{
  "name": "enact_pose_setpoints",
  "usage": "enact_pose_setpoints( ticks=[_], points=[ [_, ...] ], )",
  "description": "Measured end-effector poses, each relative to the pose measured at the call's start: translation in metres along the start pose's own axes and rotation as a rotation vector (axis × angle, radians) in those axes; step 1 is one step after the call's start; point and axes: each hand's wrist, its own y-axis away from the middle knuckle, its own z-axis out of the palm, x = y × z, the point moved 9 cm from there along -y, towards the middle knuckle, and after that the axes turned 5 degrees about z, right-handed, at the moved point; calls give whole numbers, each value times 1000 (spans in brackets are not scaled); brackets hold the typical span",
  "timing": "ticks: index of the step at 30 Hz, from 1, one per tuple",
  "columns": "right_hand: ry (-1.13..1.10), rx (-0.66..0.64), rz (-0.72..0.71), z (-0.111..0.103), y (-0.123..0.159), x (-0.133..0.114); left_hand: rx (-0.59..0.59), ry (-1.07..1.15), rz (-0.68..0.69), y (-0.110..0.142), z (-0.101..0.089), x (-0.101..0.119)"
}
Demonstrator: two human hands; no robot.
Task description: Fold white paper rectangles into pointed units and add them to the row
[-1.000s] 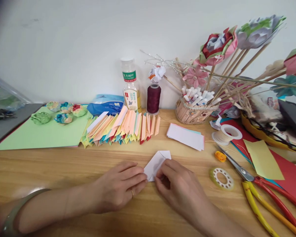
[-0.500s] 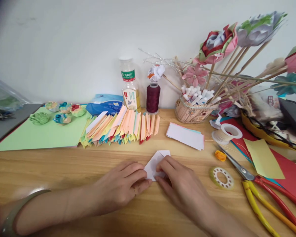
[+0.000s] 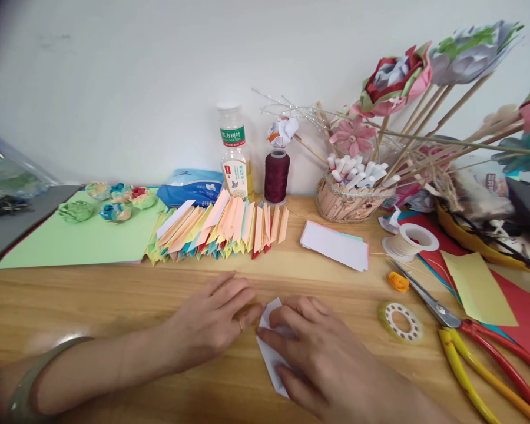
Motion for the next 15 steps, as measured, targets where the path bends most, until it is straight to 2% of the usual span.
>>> enact_pose_setpoints(
  ticks=[5, 7, 10, 15],
  points=[
    [-50, 41, 68, 1, -1, 8, -11, 172, -14, 1, 6, 1],
    [-74, 151, 122, -5, 1, 18, -16, 172, 10, 1, 5, 3],
    [-85, 297, 294, -12, 5, 41, -32, 154, 50, 1, 2, 4],
    [-138, 284, 482, -3, 7, 61, -80, 146, 70, 2, 4, 3]
  ],
)
